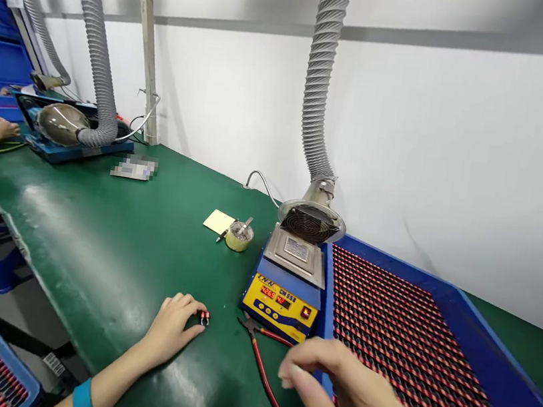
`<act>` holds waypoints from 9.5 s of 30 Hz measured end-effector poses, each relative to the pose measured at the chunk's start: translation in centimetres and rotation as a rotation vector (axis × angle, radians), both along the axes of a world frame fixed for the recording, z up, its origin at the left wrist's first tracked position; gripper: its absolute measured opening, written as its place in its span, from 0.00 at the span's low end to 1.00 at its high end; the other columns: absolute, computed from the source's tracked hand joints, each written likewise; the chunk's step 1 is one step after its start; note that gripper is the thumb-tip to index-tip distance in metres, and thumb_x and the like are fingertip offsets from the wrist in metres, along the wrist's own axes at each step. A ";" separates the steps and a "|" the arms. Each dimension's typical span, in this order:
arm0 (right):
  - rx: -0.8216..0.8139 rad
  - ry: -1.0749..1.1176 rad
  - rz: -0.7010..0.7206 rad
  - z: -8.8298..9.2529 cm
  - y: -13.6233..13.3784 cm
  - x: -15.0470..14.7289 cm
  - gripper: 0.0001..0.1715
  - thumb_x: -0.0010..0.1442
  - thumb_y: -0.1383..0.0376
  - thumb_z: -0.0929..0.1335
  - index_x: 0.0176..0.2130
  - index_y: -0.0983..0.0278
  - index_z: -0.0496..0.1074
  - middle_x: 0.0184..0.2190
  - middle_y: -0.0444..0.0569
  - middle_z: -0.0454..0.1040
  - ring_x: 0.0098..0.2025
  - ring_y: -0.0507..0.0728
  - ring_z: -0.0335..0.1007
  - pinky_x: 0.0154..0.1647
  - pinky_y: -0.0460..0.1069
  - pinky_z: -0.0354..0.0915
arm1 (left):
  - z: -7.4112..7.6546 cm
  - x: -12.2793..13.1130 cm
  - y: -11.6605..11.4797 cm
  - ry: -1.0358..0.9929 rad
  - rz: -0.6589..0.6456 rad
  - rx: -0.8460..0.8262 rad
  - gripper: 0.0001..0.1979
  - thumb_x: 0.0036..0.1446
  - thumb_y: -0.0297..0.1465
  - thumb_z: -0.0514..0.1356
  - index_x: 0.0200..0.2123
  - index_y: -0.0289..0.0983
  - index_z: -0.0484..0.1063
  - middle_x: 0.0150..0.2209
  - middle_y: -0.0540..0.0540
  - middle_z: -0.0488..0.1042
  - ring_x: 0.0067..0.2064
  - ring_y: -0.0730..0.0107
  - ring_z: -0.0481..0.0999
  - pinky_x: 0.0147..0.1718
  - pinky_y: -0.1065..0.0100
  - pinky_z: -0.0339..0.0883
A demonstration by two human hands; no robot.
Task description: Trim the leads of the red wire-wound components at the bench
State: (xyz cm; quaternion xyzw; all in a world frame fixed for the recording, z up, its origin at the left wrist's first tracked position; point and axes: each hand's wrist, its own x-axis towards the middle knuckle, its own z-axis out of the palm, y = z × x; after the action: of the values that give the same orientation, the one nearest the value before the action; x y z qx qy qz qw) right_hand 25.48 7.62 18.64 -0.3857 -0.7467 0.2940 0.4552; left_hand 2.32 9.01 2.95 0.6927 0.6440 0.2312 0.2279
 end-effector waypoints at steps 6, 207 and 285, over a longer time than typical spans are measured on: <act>-0.227 -0.047 0.078 -2.4 2.0 -0.2 0.09 0.58 0.59 0.64 0.30 0.60 0.69 0.26 0.45 0.72 0.29 0.54 0.68 0.30 0.47 0.65 | 4.7 1.8 0.2 -0.408 -0.124 -0.139 0.09 0.54 0.31 0.56 0.39 0.39 0.70 0.38 0.48 0.71 0.40 0.66 0.68 0.40 0.66 0.60; -0.168 0.551 -0.012 -2.7 2.8 2.0 0.20 0.63 0.61 0.59 0.20 0.62 0.61 0.12 0.39 0.56 0.18 0.50 0.59 0.19 0.45 0.57 | 14.7 10.6 3.0 -0.365 -0.570 0.452 0.08 0.61 0.25 0.48 0.30 0.38 0.62 0.26 0.54 0.67 0.27 0.77 0.65 0.27 0.76 0.58; -0.496 0.897 -0.049 -4.9 3.5 -1.3 0.06 0.49 0.64 0.73 0.32 0.58 0.75 0.35 0.44 0.76 0.42 0.52 0.71 0.45 0.46 0.67 | 14.5 10.4 4.7 -1.364 -0.135 -0.067 0.05 0.46 0.30 0.66 0.24 0.34 0.76 0.22 0.49 0.76 0.25 0.74 0.73 0.25 0.74 0.67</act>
State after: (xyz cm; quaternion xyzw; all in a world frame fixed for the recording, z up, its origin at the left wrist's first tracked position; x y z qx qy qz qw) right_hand 24.18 11.11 13.73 -0.3351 -0.3765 0.5882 0.6324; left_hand 12.72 13.72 17.50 0.4235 0.3187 0.5809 0.6178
